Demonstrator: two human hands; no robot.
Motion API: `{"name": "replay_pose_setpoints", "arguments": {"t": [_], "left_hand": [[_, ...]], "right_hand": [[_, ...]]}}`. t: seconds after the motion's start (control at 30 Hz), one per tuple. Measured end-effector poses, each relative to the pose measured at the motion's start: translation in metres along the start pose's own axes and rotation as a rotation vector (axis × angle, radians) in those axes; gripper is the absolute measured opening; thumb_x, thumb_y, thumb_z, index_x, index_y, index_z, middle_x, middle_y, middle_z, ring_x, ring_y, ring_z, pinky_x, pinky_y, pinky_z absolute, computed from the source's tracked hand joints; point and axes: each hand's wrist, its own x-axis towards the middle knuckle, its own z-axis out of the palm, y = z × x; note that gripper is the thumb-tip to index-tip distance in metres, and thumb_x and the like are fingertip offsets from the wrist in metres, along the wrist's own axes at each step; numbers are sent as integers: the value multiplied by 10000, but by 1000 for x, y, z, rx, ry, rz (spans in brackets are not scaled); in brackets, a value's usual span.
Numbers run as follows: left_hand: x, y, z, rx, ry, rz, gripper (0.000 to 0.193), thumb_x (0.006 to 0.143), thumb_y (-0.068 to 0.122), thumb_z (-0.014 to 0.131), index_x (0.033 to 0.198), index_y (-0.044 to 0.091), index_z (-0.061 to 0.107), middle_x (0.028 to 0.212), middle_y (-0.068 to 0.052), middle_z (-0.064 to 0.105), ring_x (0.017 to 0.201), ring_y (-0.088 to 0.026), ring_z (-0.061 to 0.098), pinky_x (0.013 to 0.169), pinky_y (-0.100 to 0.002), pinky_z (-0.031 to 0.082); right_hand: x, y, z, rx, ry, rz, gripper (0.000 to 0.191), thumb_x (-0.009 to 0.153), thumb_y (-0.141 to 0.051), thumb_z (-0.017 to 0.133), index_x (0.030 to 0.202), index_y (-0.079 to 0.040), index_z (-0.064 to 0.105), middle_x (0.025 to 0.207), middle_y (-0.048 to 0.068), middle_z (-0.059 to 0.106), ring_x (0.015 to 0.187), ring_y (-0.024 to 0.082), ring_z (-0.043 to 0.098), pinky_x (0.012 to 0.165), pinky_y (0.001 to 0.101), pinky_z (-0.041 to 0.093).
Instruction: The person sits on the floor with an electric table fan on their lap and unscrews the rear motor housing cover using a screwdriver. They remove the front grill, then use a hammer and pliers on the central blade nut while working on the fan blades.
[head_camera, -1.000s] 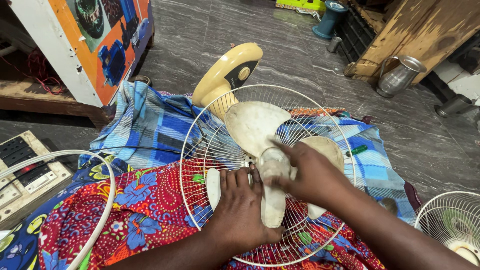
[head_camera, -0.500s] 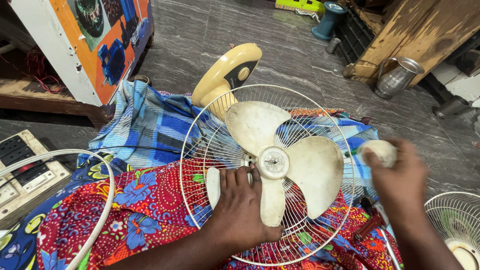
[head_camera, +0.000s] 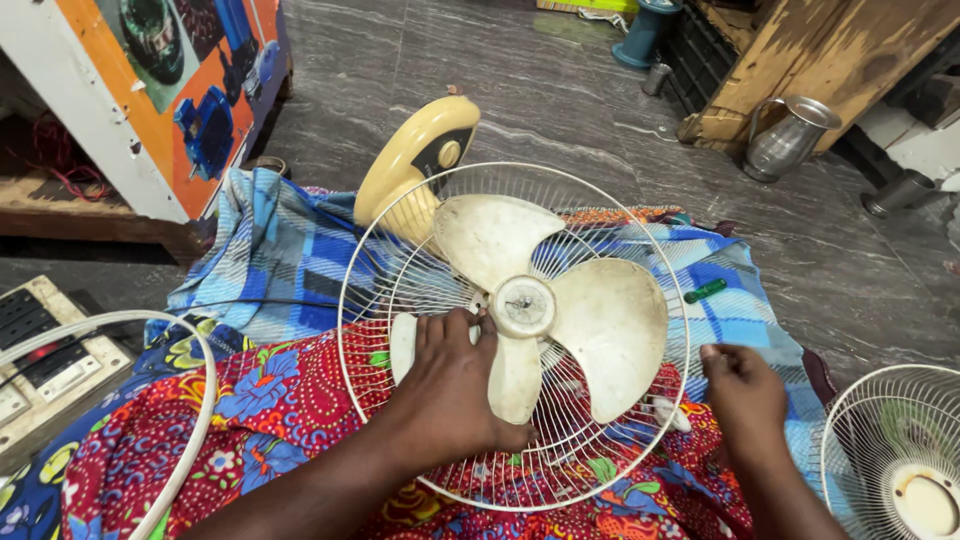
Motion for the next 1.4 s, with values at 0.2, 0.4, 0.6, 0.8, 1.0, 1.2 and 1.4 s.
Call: {"name": "replay_pose_setpoints", "arguments": {"t": [0.2,0.4,0.6,0.8,1.0,1.2,1.4], "left_hand": [[21,-15,-11,-25,-61,-85,1254,558,564,896,1500,-50,341,1365,-243,387,1309,-423,349,1160,-488,303],[30,-24,-16,18,-43,-104,1196,566,555,878,1481,-42,392,1389,-235,411,1321,-419,391,1171,-466,328],[24,-24,-17,28,-68,-44,1165,556,509,878,1486,-2,398,1399,-237,399,1341,-429,351,1200,-514,259],[11,-23,-12,72,-113,109,1194,528,446,898,1466,-61,360,1416,-297,336,1382,-468,262,1192,-533,242],[-2,-19,3,71,-92,250,1259,505,446,929,1454,-123,330,1402,-355,321,1379,-541,210,1200,-606,135],[-9,-21,11,69,-119,353,1420,481,510,933,1466,-203,201,1335,-332,364,1332,-482,294,1220,-603,51],[-5,-12,18,-57,-14,277,1457,397,634,933,1449,-150,300,1255,-243,463,1291,-381,374,1172,-523,178]], "right_hand": [[-2,12,-13,-429,-221,468,334,930,-309,747,1188,-96,749,865,223,771,675,402,755,655,499,612],[-38,86,-13,-528,-43,477,300,830,-262,871,935,-12,744,947,289,739,806,382,772,741,459,607],[-3,114,-45,364,3,771,245,805,72,545,1047,105,569,877,228,580,652,332,583,561,486,502],[-17,53,-97,520,202,444,372,839,80,542,1151,-4,358,876,128,546,607,235,547,496,372,443],[-31,4,-92,239,216,350,452,952,-1,611,1261,-71,289,873,121,544,599,196,523,464,359,409],[-49,73,-67,7,-330,730,251,949,-252,696,1006,-14,636,638,186,563,522,333,518,503,497,419],[-22,141,-94,-864,-94,293,538,885,-405,794,1242,-4,763,1109,290,778,1043,395,747,954,456,569]]}}
